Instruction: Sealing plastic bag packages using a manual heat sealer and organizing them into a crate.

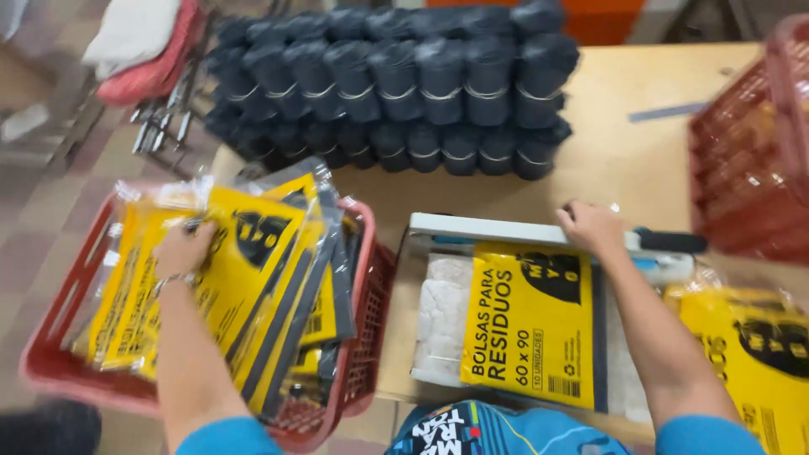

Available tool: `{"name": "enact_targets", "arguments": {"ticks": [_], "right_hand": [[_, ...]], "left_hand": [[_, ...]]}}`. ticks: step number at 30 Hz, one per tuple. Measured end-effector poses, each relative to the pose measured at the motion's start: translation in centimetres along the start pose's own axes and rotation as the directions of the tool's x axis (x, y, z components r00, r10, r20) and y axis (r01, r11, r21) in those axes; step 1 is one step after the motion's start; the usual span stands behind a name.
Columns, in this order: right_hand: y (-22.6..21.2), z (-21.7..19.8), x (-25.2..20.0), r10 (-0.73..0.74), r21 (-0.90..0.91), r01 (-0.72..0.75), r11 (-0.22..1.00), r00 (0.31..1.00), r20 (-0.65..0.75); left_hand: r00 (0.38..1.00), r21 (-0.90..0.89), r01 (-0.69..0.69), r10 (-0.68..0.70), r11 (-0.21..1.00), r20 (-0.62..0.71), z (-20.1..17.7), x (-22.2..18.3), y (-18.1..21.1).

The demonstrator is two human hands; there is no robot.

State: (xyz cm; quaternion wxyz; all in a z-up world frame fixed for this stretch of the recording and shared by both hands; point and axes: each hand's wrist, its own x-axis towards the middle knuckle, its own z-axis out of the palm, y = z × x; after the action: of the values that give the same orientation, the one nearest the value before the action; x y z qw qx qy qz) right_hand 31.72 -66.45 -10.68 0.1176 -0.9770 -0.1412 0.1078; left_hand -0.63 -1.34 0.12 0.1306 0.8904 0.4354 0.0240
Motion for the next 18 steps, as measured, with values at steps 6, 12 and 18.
{"name": "enact_targets", "arguments": {"ticks": [6,12,18], "right_hand": [[-0.7,-2.4,-1.2,-0.055,0.010,0.058,0.998,0.985,-0.163],[-3.5,-7.8,-7.6,-0.220,0.349,0.363,0.864,0.895,-0.388],[-3.1,-4.9,-15.9,0.167,0.309,-0.110,0.945,0.972,-0.165]], "left_hand": [[0.993,-0.052,0.032,-0.026,0.998,0.112,-1.1,1.1,1.1],[0.997,-0.202,-0.002,0.019,0.979,0.081,-2.8,-0.8,2.4],[0.954,-0.176,0.108,-0.052,0.979,0.295,-6.0,-4.3,4.6]]}}
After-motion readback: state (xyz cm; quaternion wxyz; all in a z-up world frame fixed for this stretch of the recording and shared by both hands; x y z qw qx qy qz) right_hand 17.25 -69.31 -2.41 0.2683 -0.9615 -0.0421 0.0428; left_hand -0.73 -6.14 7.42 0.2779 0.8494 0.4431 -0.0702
